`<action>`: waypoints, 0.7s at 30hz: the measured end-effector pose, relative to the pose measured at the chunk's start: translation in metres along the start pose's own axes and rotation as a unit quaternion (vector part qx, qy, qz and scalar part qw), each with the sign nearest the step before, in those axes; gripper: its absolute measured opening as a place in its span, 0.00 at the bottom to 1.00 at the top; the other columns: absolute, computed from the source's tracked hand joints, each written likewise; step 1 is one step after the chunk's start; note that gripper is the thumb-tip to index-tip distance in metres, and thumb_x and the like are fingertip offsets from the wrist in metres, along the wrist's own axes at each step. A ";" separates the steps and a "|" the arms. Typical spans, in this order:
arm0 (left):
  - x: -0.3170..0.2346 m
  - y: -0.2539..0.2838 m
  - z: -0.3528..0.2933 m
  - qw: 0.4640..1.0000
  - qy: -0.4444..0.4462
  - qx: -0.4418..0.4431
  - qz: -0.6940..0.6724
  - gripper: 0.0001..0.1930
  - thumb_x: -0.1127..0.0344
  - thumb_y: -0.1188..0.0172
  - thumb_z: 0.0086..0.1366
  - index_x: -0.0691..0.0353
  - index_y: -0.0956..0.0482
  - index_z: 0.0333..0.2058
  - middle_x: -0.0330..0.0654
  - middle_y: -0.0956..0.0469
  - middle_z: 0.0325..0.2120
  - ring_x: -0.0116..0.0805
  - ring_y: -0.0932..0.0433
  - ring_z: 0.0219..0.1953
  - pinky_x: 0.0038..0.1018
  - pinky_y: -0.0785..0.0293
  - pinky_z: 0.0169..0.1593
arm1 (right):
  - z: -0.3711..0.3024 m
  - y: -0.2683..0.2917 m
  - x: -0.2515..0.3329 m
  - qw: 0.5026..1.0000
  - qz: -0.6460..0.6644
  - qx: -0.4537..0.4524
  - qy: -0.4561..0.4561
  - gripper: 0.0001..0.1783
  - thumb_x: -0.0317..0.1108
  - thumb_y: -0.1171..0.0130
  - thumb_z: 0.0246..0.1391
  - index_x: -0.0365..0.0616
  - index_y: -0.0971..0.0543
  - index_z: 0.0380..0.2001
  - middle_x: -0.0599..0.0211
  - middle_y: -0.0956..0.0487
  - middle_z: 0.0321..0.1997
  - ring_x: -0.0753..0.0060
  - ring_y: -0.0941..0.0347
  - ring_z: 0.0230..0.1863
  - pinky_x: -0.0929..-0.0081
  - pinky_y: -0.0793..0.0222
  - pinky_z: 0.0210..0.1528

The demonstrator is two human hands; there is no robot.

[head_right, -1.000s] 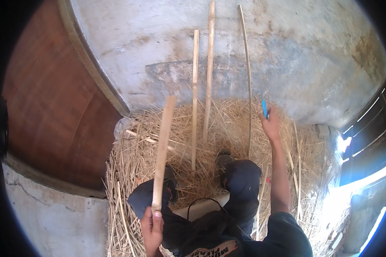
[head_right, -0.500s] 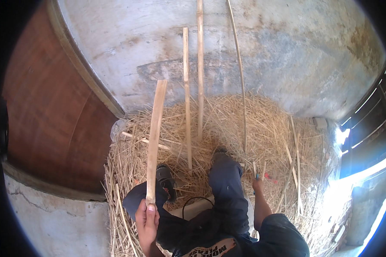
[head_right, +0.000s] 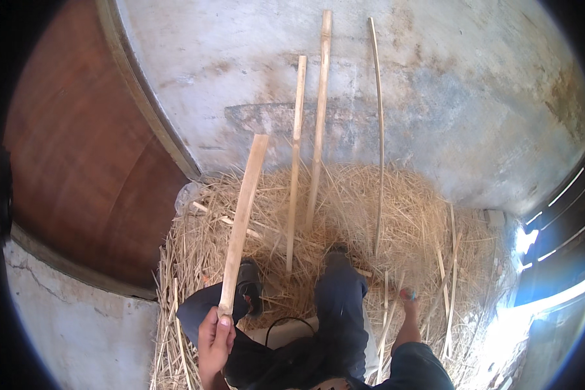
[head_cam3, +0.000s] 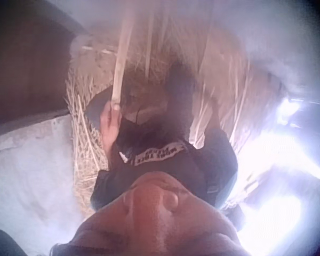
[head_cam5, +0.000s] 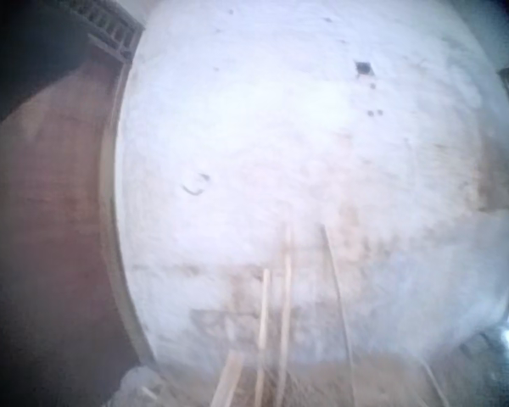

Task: The person sits on a bed of straw and uses a utility knife to shave thin strips from long bamboo poles. They hold the pole with one hand and scrape the blade along the length of the wood to remove the outer layer, repeating this process on multiple poles.

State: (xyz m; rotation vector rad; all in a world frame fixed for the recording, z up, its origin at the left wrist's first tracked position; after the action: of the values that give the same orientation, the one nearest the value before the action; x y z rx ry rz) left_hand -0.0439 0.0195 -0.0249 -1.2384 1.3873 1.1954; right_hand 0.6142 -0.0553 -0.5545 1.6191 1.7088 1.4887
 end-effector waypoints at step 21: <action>-0.009 -0.031 0.039 1.000 0.012 0.009 0.026 0.15 0.56 0.46 0.82 0.66 0.24 0.47 0.28 0.34 0.18 0.14 0.41 0.18 0.19 0.47 0.21 | 0.000 -0.002 0.064 0.976 0.144 0.079 -0.146 0.33 0.66 0.37 0.55 0.45 0.10 0.43 0.51 0.11 0.44 0.57 0.12 0.43 0.58 0.19 0.46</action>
State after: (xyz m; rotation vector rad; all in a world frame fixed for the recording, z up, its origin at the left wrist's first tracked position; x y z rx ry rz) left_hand -0.0117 0.0587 -0.0242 -1.2143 1.4516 1.2058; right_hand 0.5957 0.0009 -0.5315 2.1264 1.5083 1.1775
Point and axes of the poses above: each hand's wrist, its own z-axis towards the middle knuckle, its own y-axis out of the back of the hand, x = y × z, the point moved 2 cm from there along z, towards the middle knuckle
